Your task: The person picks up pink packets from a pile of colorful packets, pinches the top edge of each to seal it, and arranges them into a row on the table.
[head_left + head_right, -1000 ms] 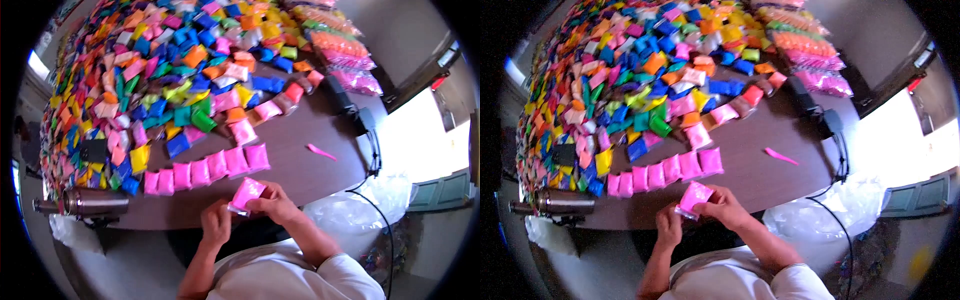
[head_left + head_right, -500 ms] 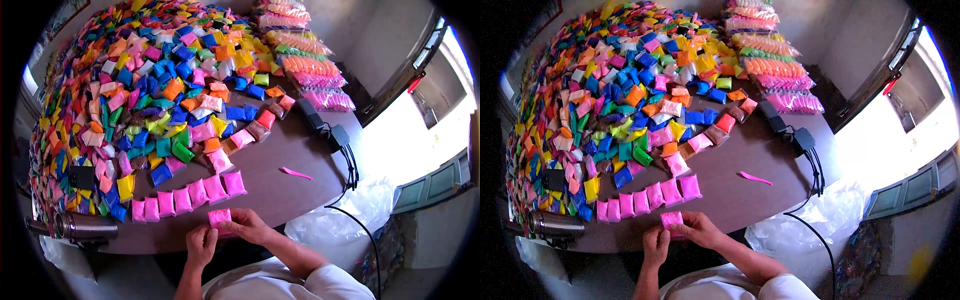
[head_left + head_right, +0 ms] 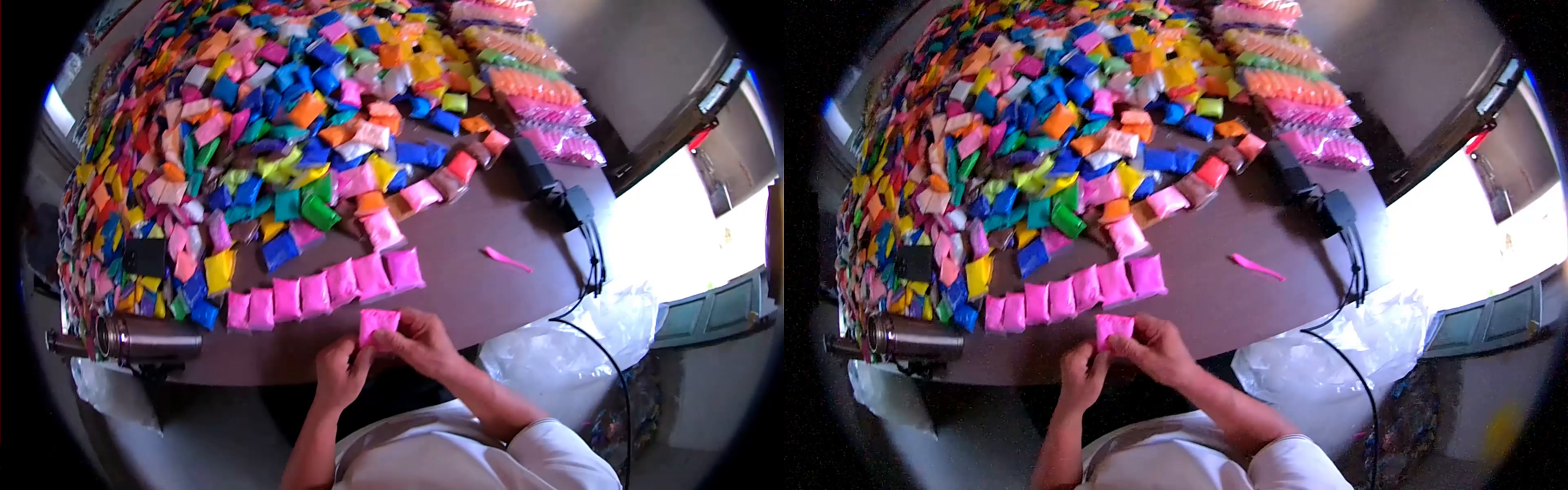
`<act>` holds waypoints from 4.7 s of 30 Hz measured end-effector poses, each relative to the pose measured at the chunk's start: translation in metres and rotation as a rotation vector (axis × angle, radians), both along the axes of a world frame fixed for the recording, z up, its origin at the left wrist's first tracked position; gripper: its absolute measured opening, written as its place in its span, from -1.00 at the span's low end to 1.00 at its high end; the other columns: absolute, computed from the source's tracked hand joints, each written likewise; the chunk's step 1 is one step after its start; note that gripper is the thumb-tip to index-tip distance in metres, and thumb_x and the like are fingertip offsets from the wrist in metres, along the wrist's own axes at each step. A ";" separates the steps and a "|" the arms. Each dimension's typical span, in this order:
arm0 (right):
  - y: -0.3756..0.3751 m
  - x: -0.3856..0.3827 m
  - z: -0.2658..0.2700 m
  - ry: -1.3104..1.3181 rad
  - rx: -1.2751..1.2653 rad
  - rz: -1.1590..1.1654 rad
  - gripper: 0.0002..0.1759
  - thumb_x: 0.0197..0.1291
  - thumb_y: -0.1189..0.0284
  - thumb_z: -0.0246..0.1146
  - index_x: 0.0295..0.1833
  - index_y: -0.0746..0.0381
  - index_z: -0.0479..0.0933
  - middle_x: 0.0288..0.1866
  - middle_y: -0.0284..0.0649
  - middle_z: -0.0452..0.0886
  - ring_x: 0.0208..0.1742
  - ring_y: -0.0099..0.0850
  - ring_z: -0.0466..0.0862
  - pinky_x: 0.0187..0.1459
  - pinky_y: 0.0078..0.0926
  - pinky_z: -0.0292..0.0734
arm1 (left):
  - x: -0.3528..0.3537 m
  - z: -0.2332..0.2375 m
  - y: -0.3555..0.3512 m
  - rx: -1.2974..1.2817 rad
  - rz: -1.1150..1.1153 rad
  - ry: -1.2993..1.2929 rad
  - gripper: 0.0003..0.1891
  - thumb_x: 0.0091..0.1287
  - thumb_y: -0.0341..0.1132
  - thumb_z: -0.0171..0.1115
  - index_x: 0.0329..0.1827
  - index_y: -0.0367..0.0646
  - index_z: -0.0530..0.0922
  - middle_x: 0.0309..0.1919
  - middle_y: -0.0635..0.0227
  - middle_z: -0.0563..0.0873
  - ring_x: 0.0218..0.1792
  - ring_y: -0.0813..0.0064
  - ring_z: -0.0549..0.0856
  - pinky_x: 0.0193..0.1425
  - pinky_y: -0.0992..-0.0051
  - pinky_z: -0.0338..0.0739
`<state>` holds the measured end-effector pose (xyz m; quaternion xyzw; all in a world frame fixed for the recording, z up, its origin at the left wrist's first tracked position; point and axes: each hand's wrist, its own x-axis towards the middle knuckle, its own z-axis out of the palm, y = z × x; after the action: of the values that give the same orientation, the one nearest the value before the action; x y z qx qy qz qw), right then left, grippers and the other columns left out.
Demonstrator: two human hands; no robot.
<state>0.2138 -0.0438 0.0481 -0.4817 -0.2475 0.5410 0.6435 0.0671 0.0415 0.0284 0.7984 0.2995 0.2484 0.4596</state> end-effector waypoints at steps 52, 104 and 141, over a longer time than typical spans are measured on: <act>-0.080 0.019 -0.007 -1.364 0.167 -0.061 -0.89 0.11 0.44 0.21 -0.31 0.25 0.46 -0.42 -0.03 0.59 -0.37 0.00 0.61 -0.34 -0.12 0.49 | 0.015 -0.037 -0.111 -0.692 0.158 -0.253 -0.56 0.41 -0.02 0.09 -0.55 -0.14 0.46 -0.69 0.52 0.43 -0.70 0.71 0.35 -0.65 0.62 0.19; -0.062 0.023 0.007 -1.189 -0.154 0.025 -0.78 0.12 0.30 0.22 -0.33 0.25 0.51 -0.39 -0.02 0.62 -0.31 -0.02 0.63 -0.28 -0.17 0.51 | 0.015 -0.050 -0.105 -0.711 0.139 -0.417 -0.58 0.44 -0.06 0.07 -0.57 -0.10 0.44 -0.68 0.52 0.43 -0.68 0.73 0.36 -0.64 0.64 0.19; -0.028 0.038 0.016 -1.783 0.041 -0.064 -0.87 0.03 0.43 0.22 -0.47 0.24 0.47 -0.48 -0.11 0.54 -0.40 -0.08 0.57 -0.39 -0.17 0.45 | 0.006 -0.045 -0.105 -0.442 0.186 -0.235 -0.54 0.41 -0.08 0.10 -0.61 -0.21 0.44 -0.71 0.50 0.42 -0.61 0.70 0.36 -0.53 0.56 0.23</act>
<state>0.2519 -0.0722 0.0640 -0.7187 -0.6519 -0.0576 0.2351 0.0728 -0.0634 -0.0170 0.6133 0.3632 0.3090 0.6297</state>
